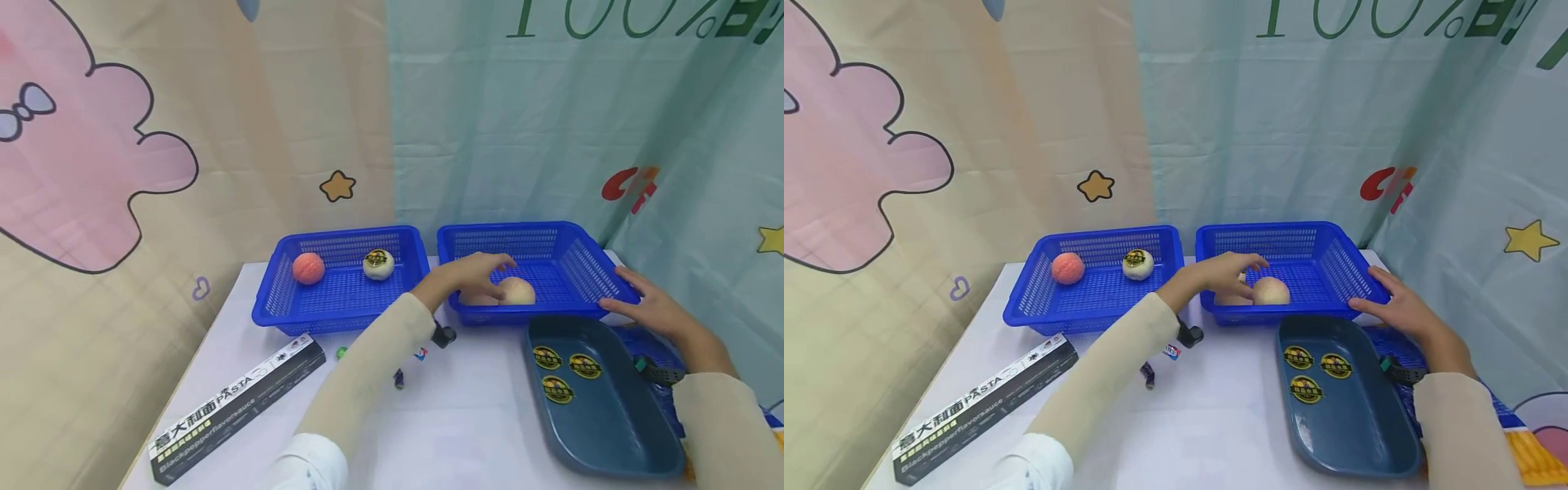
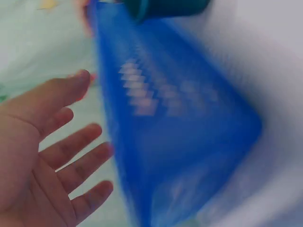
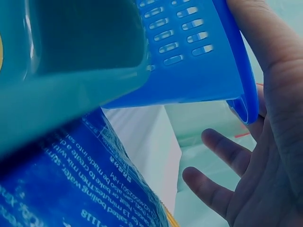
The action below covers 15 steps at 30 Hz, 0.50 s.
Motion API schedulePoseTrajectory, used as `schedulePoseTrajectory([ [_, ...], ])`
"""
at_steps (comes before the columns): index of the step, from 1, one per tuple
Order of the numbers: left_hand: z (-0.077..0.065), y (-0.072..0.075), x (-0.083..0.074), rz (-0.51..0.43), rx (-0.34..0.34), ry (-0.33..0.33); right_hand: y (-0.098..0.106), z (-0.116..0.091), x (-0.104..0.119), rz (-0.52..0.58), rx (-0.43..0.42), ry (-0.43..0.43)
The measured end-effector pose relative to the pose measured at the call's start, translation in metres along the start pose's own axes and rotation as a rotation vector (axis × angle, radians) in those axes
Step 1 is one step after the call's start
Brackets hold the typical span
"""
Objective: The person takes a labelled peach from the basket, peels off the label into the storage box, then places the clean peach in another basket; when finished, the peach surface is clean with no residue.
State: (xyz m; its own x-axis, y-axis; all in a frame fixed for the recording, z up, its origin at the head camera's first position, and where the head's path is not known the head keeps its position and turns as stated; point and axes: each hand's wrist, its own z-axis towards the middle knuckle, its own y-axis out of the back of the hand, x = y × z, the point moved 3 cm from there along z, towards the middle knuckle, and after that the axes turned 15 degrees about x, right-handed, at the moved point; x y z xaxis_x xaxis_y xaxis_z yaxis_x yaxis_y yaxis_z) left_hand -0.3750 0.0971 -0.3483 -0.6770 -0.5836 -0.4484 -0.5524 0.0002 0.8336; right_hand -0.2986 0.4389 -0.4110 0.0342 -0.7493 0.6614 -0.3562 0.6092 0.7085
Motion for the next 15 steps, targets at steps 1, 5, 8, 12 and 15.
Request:
schedulePoseTrajectory([
  [1, -0.015, 0.003, 0.005, 0.016, -0.021, -0.032, -0.001, -0.001, -0.001, 0.000, 0.004, 0.007],
  [5, -0.091, 0.010, 0.037, -0.016, -0.129, -0.039, -0.005, -0.003, -0.004, -0.001, 0.019, 0.009],
  [8, -0.160, 0.007, 0.066, -0.059, -0.238, 0.054, -0.006, -0.004, -0.005, 0.011, 0.025, 0.008],
  [12, -0.248, -0.018, 0.111, -0.114, -0.427, 0.190, -0.005, -0.004, -0.005, 0.031, 0.036, 0.015],
  [15, -0.304, -0.046, 0.141, -0.115, -0.572, 0.296, -0.002, 0.001, -0.004, 0.032, 0.050, 0.017],
])
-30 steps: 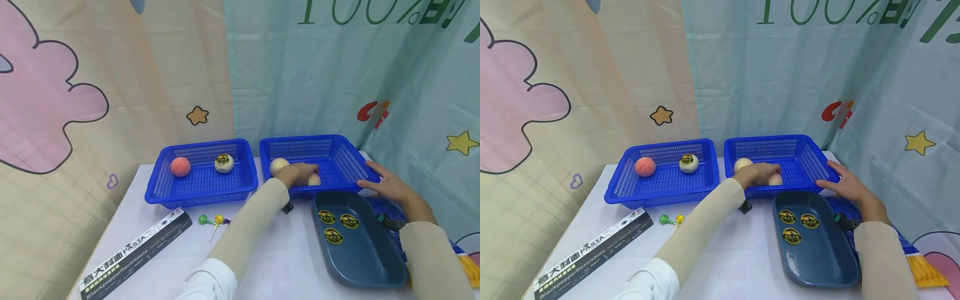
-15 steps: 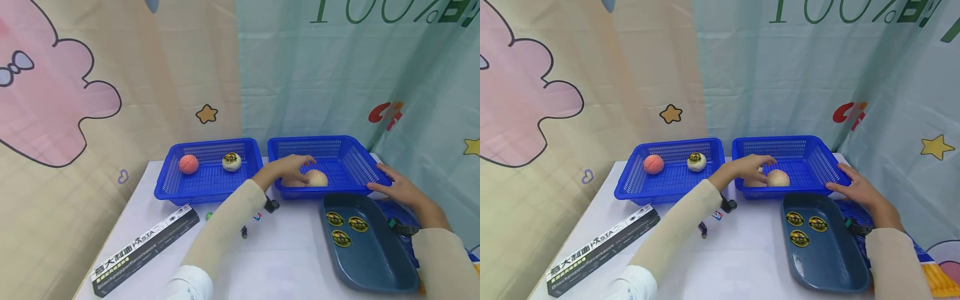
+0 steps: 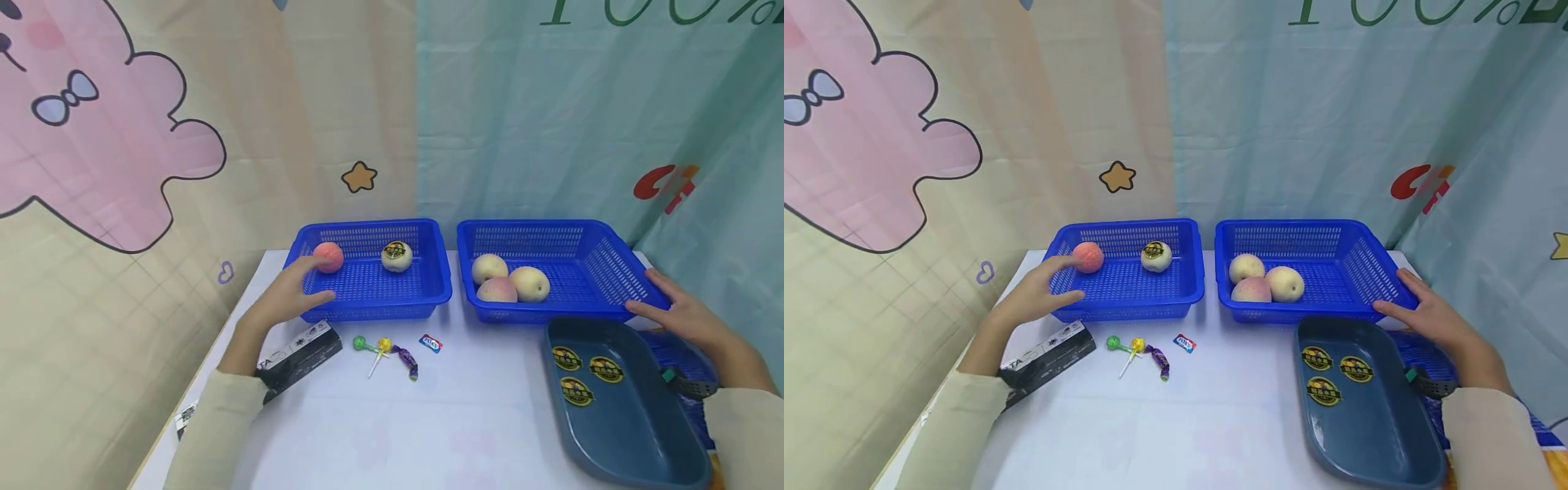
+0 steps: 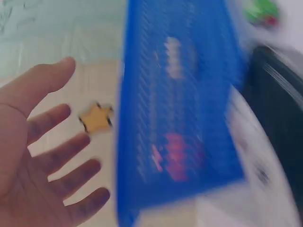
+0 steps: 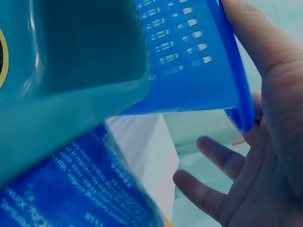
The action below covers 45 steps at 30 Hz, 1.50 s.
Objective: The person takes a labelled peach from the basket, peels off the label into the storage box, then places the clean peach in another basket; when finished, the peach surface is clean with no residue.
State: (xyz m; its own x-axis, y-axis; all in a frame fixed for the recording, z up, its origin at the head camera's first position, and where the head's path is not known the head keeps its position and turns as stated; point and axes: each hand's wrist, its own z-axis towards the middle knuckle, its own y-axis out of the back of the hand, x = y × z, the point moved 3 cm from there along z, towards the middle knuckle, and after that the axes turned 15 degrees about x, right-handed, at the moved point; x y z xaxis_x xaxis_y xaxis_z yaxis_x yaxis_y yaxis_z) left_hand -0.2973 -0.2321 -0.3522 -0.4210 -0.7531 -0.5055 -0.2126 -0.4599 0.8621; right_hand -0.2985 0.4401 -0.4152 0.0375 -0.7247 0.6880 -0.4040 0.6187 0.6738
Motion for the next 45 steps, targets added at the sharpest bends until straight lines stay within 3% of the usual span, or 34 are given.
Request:
schedulePoseTrajectory([
  [4, -0.042, -0.007, 0.043, 0.004, -0.101, 0.072, 0.007, -0.001, 0.006, -0.045, 0.001, -0.022],
  [8, -0.056, -0.017, 0.060, -0.004, -0.144, 0.035, 0.006, -0.001, 0.033, -0.121, -0.088, 0.038],
  [10, -0.057, -0.018, 0.063, -0.003, -0.190, 0.013, -0.001, 0.004, 0.060, -0.147, -0.138, 0.112],
  [13, -0.058, -0.018, 0.067, -0.045, -0.269, 0.026, -0.015, 0.017, 0.111, -0.197, -0.149, 0.249],
  [17, -0.060, -0.020, 0.072, -0.140, -0.313, 0.075, -0.039, 0.041, 0.181, -0.258, -0.042, 0.422],
  [22, -0.062, -0.022, 0.077, -0.192, -0.317, 0.094, -0.072, 0.086, 0.253, -0.366, 0.098, 0.533],
  [29, -0.064, -0.022, 0.081, -0.190, -0.357, 0.065, -0.129, 0.170, 0.343, -0.538, 0.271, 0.522],
  [35, -0.064, -0.025, 0.087, -0.183, -0.360, 0.085, -0.180, 0.237, 0.393, -0.518, 0.416, 0.400],
  [39, -0.065, -0.029, 0.087, -0.179, -0.374, 0.082, -0.209, 0.265, 0.416, -0.458, 0.445, 0.378],
  [45, -0.067, -0.031, 0.086, -0.165, -0.399, 0.069, -0.241, 0.282, 0.442, -0.401, 0.442, 0.339],
])
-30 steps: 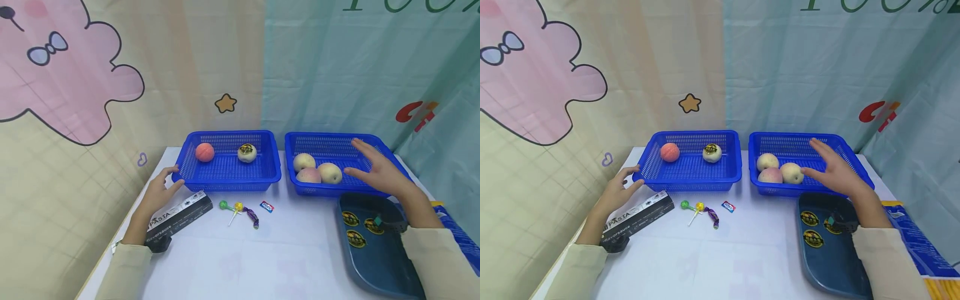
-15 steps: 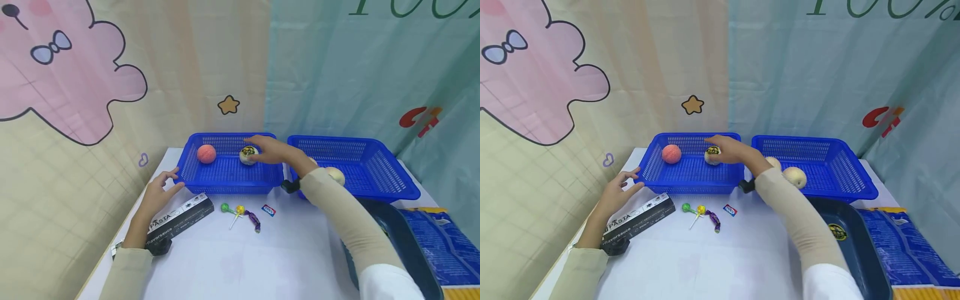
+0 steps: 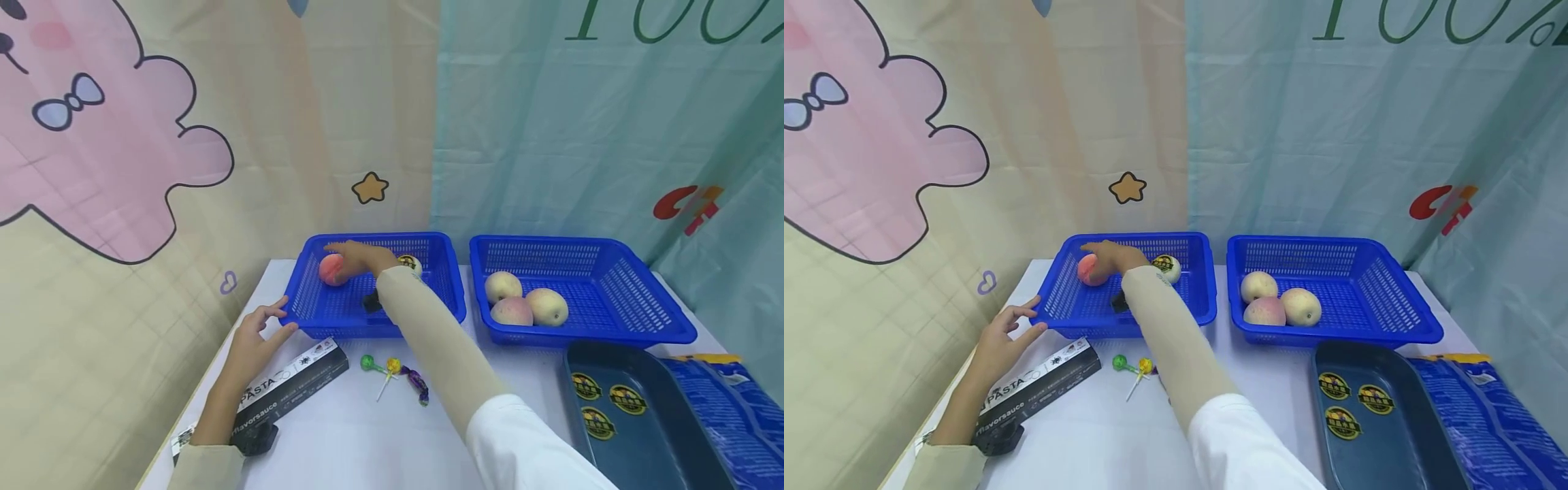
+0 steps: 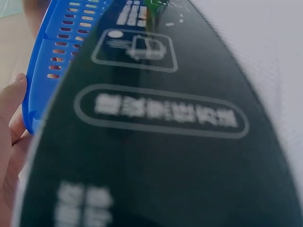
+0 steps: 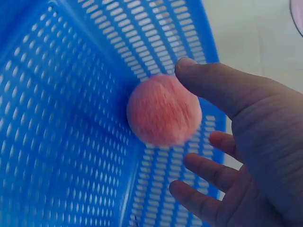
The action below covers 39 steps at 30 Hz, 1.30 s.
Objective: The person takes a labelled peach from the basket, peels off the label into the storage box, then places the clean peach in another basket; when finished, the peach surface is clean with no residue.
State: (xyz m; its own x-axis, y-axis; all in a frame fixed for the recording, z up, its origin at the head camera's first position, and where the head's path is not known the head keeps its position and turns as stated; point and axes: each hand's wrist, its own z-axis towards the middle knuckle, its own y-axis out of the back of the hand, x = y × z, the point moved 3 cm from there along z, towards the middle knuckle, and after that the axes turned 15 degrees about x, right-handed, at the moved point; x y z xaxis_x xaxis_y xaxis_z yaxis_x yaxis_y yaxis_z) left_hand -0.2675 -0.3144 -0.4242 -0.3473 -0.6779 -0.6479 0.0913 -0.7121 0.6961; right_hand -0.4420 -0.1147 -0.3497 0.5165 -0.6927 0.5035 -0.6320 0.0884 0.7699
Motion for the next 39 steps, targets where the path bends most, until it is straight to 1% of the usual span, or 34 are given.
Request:
schedulePoseTrajectory([
  [3, -0.002, 0.000, 0.000, 0.007, -0.005, 0.006, -0.006, 0.012, 0.010, -0.034, 0.023, -0.020],
  [5, -0.003, 0.000, 0.000, 0.013, -0.010, 0.007, -0.009, 0.017, 0.016, -0.101, 0.027, -0.032],
  [7, -0.003, -0.002, -0.001, 0.017, -0.008, 0.006, -0.011, 0.020, 0.018, -0.154, 0.003, -0.073],
  [10, -0.002, -0.003, 0.000, 0.015, -0.008, 0.004, -0.012, 0.020, 0.018, -0.206, -0.055, -0.160],
  [12, -0.002, -0.004, 0.000, 0.009, -0.012, 0.006, -0.011, 0.019, 0.017, -0.207, -0.093, -0.213],
  [14, -0.002, -0.004, 0.001, 0.006, -0.019, 0.007, -0.011, 0.017, 0.014, -0.177, -0.108, -0.236],
  [15, -0.002, -0.004, 0.001, 0.005, -0.023, 0.007, -0.011, 0.017, 0.012, -0.166, -0.113, -0.234],
  [19, -0.002, -0.003, 0.001, 0.003, -0.027, 0.008, -0.014, 0.018, 0.005, -0.059, -0.104, -0.150],
  [22, -0.002, -0.004, 0.001, 0.006, -0.021, 0.003, -0.015, 0.019, 0.001, -0.059, -0.095, -0.098],
  [24, -0.002, -0.004, 0.001, 0.009, -0.018, 0.001, -0.016, 0.020, 0.000, -0.079, -0.095, -0.086],
  [28, 0.000, -0.003, 0.001, 0.014, -0.025, -0.003, -0.016, 0.020, -0.004, -0.098, -0.077, -0.102],
  [31, 0.002, -0.003, 0.000, 0.018, -0.020, -0.003, -0.017, 0.018, -0.009, -0.050, -0.041, -0.159],
  [34, 0.002, -0.003, -0.001, 0.017, -0.014, 0.001, -0.019, 0.018, -0.016, 0.035, 0.002, -0.212],
  [37, -0.001, -0.003, -0.001, 0.015, -0.012, 0.012, -0.022, 0.019, -0.019, 0.107, 0.040, -0.218],
  [39, -0.003, -0.003, 0.000, 0.018, -0.012, 0.023, -0.024, 0.019, -0.019, 0.122, 0.057, -0.204],
])
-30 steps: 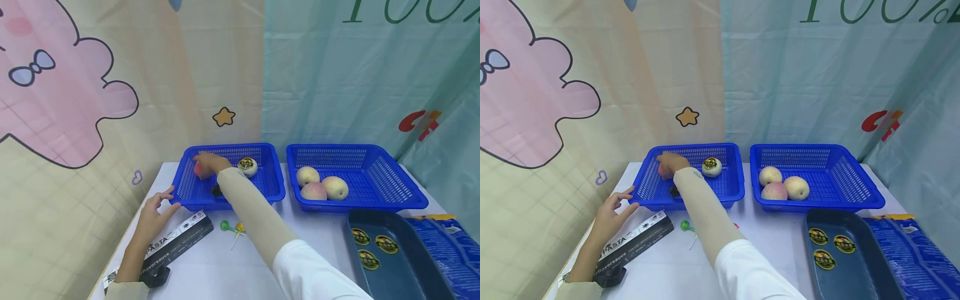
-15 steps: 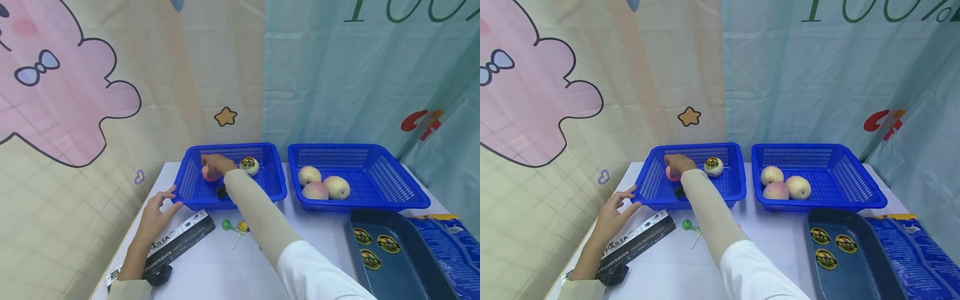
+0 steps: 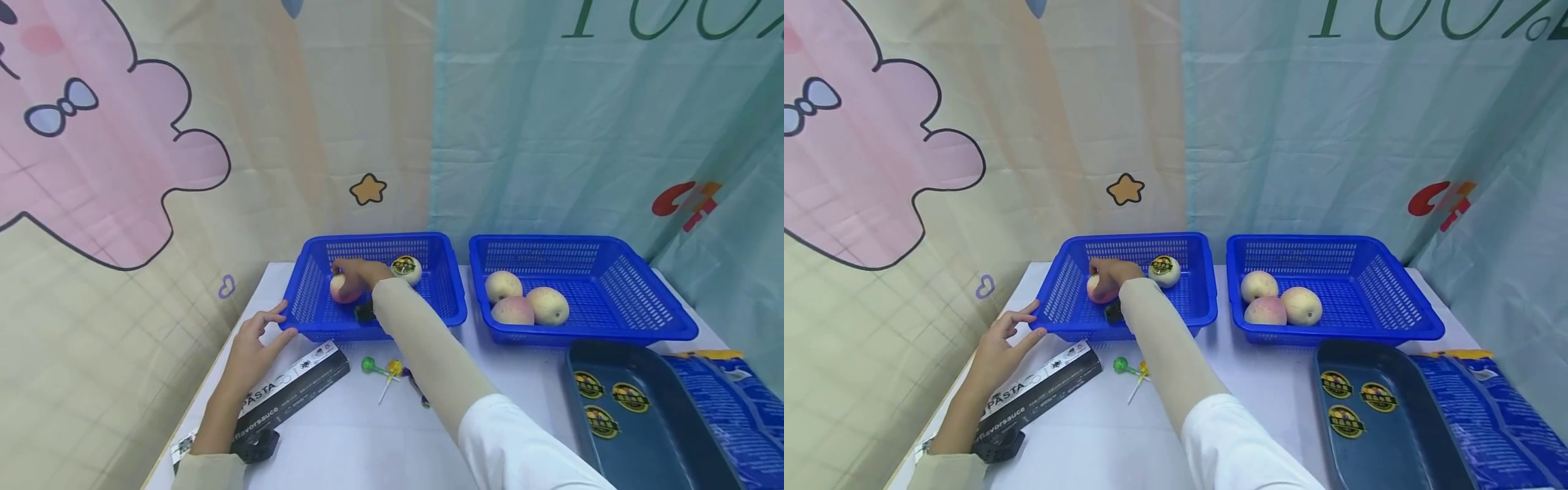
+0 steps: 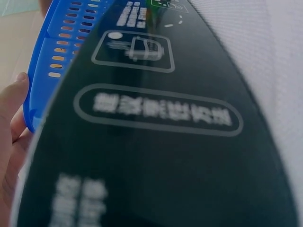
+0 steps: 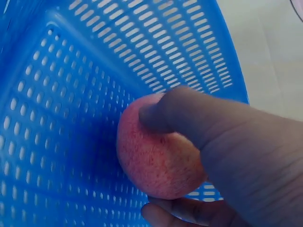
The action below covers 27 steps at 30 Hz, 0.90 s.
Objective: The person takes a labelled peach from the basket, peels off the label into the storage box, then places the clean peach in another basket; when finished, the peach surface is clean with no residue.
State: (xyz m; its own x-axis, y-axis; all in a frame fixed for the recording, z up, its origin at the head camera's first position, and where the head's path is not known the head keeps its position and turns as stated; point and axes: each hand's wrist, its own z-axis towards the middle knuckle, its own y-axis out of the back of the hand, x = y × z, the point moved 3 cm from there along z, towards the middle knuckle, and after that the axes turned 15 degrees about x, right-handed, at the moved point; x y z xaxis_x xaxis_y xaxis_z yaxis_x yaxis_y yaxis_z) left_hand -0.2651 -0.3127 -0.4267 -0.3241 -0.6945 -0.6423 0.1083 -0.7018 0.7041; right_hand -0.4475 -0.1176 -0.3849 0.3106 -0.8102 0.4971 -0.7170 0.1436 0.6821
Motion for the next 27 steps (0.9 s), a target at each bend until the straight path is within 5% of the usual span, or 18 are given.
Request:
schedulePoseTrajectory([
  [4, -0.001, -0.001, 0.001, 0.004, 0.001, -0.011, 0.002, -0.010, 0.002, -0.050, -0.028, 0.055],
  [8, -0.002, -0.001, 0.001, 0.003, -0.011, -0.036, 0.015, -0.034, 0.013, -0.111, -0.092, 0.211],
  [15, 0.000, -0.002, 0.004, -0.008, -0.034, -0.036, 0.028, -0.128, 0.018, -0.216, -0.112, 0.570],
  [20, 0.003, -0.001, 0.003, 0.003, -0.036, -0.035, -0.012, -0.198, -0.025, -0.275, -0.070, 0.701],
  [27, 0.006, 0.000, 0.002, -0.012, -0.034, -0.035, -0.087, -0.241, -0.109, -0.249, 0.055, 0.600],
])
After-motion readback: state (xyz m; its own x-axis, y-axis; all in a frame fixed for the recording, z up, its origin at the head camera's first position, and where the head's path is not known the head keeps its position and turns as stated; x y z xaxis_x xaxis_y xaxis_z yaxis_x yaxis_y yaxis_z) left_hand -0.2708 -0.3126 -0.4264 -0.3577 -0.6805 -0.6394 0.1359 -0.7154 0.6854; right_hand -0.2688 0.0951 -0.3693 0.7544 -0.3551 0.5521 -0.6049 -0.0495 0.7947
